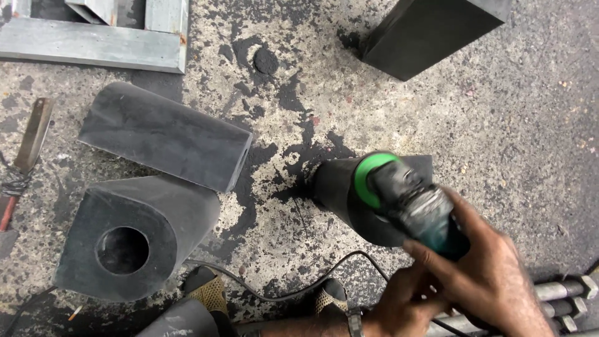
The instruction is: Using an angle grinder to sand or smooth the surfaces of industrial rubber blocks on a workshop floor.
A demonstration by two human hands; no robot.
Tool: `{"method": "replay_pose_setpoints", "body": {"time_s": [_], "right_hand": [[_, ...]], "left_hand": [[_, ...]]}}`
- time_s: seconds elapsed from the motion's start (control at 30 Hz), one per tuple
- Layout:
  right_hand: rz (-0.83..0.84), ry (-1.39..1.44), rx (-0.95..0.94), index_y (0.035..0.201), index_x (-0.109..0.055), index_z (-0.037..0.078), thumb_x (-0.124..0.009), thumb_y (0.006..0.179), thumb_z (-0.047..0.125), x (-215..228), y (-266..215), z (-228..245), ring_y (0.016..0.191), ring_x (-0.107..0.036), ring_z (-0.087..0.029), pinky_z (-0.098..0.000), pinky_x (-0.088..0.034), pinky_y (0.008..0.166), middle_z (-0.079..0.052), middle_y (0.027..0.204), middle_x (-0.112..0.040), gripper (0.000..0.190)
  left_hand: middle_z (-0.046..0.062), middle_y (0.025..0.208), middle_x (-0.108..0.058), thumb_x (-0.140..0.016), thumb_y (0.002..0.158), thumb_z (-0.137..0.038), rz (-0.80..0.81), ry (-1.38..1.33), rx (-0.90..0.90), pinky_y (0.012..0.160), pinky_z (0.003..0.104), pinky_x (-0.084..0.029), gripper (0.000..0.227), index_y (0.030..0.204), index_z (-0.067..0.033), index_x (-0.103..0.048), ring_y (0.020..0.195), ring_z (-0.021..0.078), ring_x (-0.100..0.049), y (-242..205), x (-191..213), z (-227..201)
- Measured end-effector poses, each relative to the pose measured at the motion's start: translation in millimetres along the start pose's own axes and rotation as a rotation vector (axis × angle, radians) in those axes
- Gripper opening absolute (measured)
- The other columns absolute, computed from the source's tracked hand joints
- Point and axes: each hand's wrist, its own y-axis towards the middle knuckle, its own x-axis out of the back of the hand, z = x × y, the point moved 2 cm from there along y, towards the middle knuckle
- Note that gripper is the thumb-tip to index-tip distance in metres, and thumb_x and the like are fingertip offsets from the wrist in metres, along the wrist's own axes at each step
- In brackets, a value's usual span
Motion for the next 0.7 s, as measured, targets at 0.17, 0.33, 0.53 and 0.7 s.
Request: {"method": "replay_pose_setpoints", "body": {"time_s": [0.17, 0.33, 0.53, 0.7], "right_hand": [[-0.322, 0.375, 0.135, 0.148, -0.052, -0.001, -0.085, 0.075, 0.018, -2, -5, -25, 0.103, -0.071, -0.029, -0.0411, -0.055, 0.087, -0.022, 0.116, -0.074, 0.081], [-0.349, 0.824, 0.018, 0.144, -0.056, -0.002, -0.077, 0.080, 0.010, -52, -18, -137, 0.104, -0.069, -0.024, -0.0389, -0.055, 0.092, -0.018, 0.118, -0.072, 0.068], [-0.118, 1.195, 0.069, 0.146, -0.051, -0.001, -0.072, 0.082, 0.018, -149, -4, -288, 0.100, -0.071, -0.032, -0.0458, -0.056, 0.088, -0.021, 0.110, -0.071, 0.070], [0.098, 1.607, 0.199, 0.137, -0.047, -0.005, -0.075, 0.081, 0.025, -213, 12, -316, 0.091, -0.071, -0.042, -0.0563, -0.058, 0.082, -0.029, 0.098, -0.070, 0.069]], "left_hand": [[0.016, 0.098, -0.067, -0.064, 0.104, -0.027, -0.066, 0.245, 0.034, 0.079, 0.036, -0.053, 0.047, 0.140, 0.0012, -0.054, 0.089, 0.0251, -0.066, 4, -1, -18], [0.023, 0.103, -0.068, -0.065, 0.096, -0.030, 0.045, 0.550, -0.106, 0.084, 0.043, -0.056, 0.052, 0.130, 0.0075, -0.052, 0.096, 0.0374, -0.070, -6, 1, 35], [0.028, 0.076, -0.067, -0.055, 0.099, -0.029, 0.315, 0.854, 0.168, 0.059, 0.050, -0.054, 0.072, 0.158, 0.0052, -0.031, 0.063, 0.0388, -0.067, -5, 5, 32], [0.012, 0.083, -0.068, -0.044, 0.114, -0.043, 0.268, 1.142, -0.364, 0.067, 0.040, -0.056, 0.044, 0.107, -0.0058, -0.066, 0.070, 0.0220, -0.068, -11, 27, -18]]}}
